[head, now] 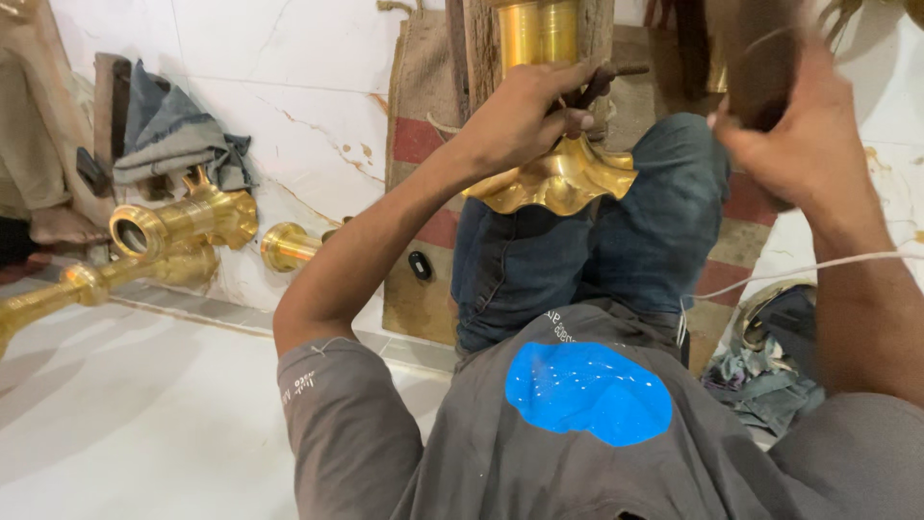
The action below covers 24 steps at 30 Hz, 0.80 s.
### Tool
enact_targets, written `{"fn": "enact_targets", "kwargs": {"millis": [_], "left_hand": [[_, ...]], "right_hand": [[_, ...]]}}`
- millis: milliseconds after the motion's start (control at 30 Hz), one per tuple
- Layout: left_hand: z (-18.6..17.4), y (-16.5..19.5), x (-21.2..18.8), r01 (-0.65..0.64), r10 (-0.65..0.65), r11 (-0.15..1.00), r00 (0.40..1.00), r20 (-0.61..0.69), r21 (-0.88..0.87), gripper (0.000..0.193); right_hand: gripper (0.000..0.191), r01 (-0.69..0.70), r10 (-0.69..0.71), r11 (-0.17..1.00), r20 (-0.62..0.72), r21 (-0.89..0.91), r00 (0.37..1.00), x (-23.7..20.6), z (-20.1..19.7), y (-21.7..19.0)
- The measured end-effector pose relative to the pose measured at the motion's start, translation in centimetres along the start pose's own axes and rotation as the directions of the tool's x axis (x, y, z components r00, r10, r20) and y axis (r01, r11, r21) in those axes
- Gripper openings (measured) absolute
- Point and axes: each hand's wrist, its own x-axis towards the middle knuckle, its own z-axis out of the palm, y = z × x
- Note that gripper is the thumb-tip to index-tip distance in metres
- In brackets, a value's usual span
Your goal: The person sits on the floor holding a flared brass lamp base on their lap and hammers a punch along its surface with a wooden mallet, working the metal by hand. Near the end they lift and reposition the brass piece and continue working it.
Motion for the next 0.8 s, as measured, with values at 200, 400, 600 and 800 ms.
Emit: {"fn": "enact_targets", "kwargs": {"millis": [200, 400, 600, 800], "left_hand": [[-1.8, -0.3, -1.3, 0.073, -0.209, 0.931, 0.911, -0.357, -0.359, 0.021], [-2.2, -1.1, -3.9, -0.039, -0.358, 0.804, 0.765, -0.535, -0.594, 0.031], [1.9, -0.1, -6.2, 0.076, -0.469, 0.773, 0.737, -0.487, -0.630, 0.037], [2.9, -0.5, -6.3, -0.050, -0.421, 0.771, 0.708, -0.567, -0.635, 0.034]], "right_hand": [[0.089, -0.009, 0.002, 0.995, -0.077, -0.098, 0.997, -2.5, 2.4, 1.8], [0.098, -0.274, 0.305, 0.935, -0.116, 0.224, 0.945, -6.0, 10.0, 5.7], [0.081, -0.234, 0.273, 0.949, 0.183, -0.210, 0.944, -7.5, 14.0, 5.0], [0.094, -0.408, 0.390, 0.912, -0.234, -0.035, 0.891, 0.4, 9.3, 6.5]]}}
